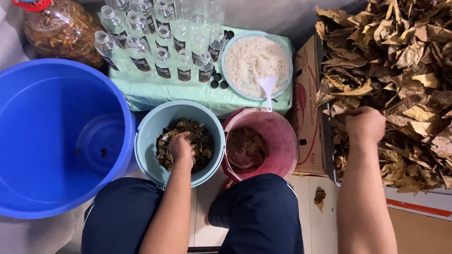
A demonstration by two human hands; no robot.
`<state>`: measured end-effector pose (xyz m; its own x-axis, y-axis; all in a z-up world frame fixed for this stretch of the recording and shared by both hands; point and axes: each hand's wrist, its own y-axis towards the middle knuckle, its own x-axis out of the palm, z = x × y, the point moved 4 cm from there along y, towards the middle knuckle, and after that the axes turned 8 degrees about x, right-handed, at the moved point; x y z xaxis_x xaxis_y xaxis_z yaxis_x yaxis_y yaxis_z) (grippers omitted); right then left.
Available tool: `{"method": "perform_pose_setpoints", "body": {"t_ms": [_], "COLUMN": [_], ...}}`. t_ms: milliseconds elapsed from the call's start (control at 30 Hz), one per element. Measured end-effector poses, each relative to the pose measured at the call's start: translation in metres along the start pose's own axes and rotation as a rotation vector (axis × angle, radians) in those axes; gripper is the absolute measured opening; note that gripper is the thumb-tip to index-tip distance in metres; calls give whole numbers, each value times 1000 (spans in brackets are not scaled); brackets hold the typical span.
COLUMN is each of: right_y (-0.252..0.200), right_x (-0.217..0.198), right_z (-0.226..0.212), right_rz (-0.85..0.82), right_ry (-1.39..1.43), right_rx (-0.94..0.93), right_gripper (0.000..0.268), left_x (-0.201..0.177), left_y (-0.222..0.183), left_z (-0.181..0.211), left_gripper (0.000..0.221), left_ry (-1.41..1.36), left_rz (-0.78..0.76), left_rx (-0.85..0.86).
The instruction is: Crushing dried leaves and mixing them with a binder in a bowl to prepare material for charcoal briquettes.
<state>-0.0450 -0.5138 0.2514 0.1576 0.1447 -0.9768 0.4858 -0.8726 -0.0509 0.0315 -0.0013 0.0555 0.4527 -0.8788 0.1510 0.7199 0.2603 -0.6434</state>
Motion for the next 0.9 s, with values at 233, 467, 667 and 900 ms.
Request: {"method": "perform_pose_setpoints", "body": {"t_ms": [233, 467, 667, 900], "right_y": [-47, -158, -237, -292], "right_x": [-34, -60, 32, 167], "right_z": [0, -116, -211, -232], "right_rz": [283, 113, -413, -459], "right_ry": [25, 119, -114, 50], "right_rx": [-228, -446, -599, -762], "right_gripper": [35, 31, 20, 19], "left_x": [1, 9, 40, 21], "left_y": [-16, -20, -43, 17], "left_z": [16, 17, 36, -17], "left_gripper": [54, 83, 72, 57], "left_ry": [3, 313, 179, 428], "left_rz": [112, 138, -376, -410], "left_rx": [-7, -48, -8, 76]}}
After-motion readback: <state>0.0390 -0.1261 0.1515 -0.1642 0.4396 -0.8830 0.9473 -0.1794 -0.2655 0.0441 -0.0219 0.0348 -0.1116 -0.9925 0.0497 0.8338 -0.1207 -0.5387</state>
